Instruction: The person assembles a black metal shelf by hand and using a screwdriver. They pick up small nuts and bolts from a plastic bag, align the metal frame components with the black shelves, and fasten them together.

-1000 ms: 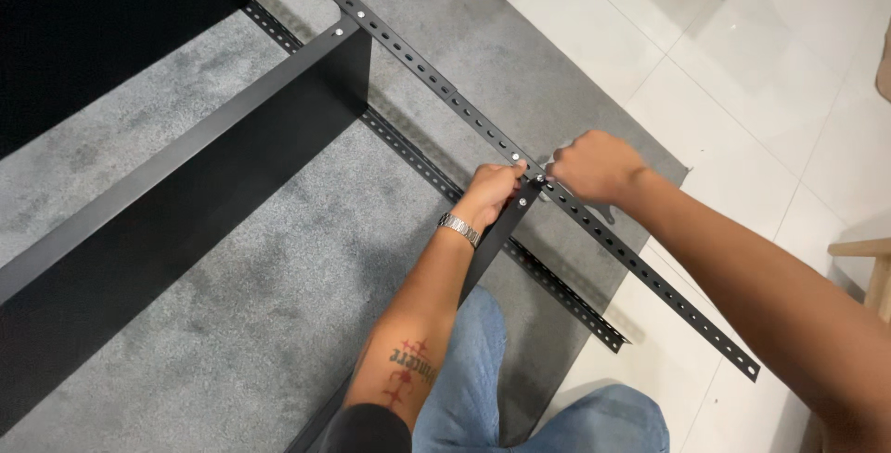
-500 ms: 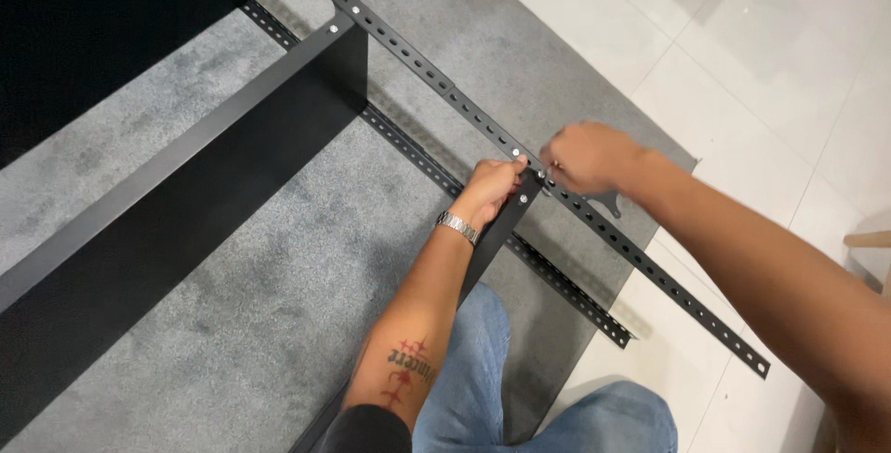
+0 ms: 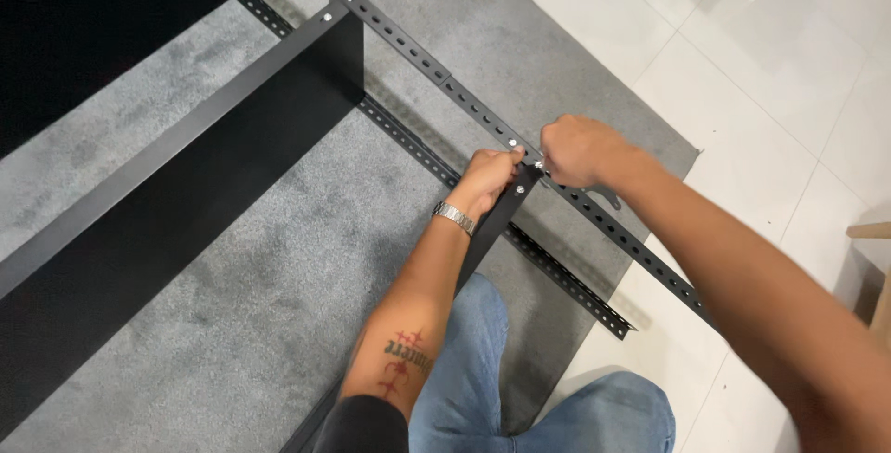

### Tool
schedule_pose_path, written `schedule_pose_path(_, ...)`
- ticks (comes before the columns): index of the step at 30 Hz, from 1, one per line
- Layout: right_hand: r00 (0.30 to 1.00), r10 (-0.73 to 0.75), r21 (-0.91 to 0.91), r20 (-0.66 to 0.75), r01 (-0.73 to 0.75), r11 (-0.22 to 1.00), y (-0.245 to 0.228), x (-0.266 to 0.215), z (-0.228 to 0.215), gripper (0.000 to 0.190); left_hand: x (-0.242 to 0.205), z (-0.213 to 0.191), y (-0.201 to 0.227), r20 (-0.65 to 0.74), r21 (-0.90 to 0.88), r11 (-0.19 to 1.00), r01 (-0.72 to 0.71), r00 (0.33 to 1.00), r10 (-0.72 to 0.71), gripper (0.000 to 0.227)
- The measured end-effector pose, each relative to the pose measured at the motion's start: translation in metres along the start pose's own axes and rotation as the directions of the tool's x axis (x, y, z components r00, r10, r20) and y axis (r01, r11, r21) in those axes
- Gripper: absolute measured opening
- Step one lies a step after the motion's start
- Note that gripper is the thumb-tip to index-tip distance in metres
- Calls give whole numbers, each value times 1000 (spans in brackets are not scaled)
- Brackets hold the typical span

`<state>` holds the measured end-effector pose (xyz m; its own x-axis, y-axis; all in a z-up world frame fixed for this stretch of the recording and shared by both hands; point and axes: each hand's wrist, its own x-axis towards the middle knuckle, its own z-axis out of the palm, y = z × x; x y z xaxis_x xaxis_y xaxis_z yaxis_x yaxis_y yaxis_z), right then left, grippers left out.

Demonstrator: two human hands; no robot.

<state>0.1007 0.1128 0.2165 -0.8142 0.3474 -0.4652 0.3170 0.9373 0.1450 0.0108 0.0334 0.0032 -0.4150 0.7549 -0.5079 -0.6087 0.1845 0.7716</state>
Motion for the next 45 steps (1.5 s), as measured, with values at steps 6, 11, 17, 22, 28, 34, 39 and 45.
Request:
schedule_pose_path(6,977,51,47,-205,-42,998,-7,-35,14,21,40,-11,-36,-52,303,950,-80,994,100,47)
schedule_pose_path(11,963,40,119,-267,-9,993,-22,-86,8,20,-42,-34,-1,-3,447,891,-75,996,86,35)
schedule_pose_path(17,973,-63,167,-224,102,981,-36,-92,9,21,-101,-33,38,48,100,994,44,998,-48,35)
schedule_pose_path(22,968,-115,-26,-224,112,993,-38,-71,21,21,-84,-36,23,52,143,990,9,999,-17,26)
schedule_pose_path(28,950,-251,-390,-184,164,906,-42,-57,1,23,-93,-34,31,15,131,991,3,1000,-5,25)
schedule_pose_path(34,938,-339,-524,-64,258,812,-33,-15,24,24,-70,-29,13,11,131,991,-24,1000,22,24)
schedule_pose_path(39,987,-154,-272,34,157,949,-40,2,5,22,-62,-29,7,2,140,990,-12,1000,12,24)
schedule_pose_path(45,993,-117,-82,10,117,990,-33,-5,11,24,-82,-28,23,-10,135,991,-10,1000,12,29)
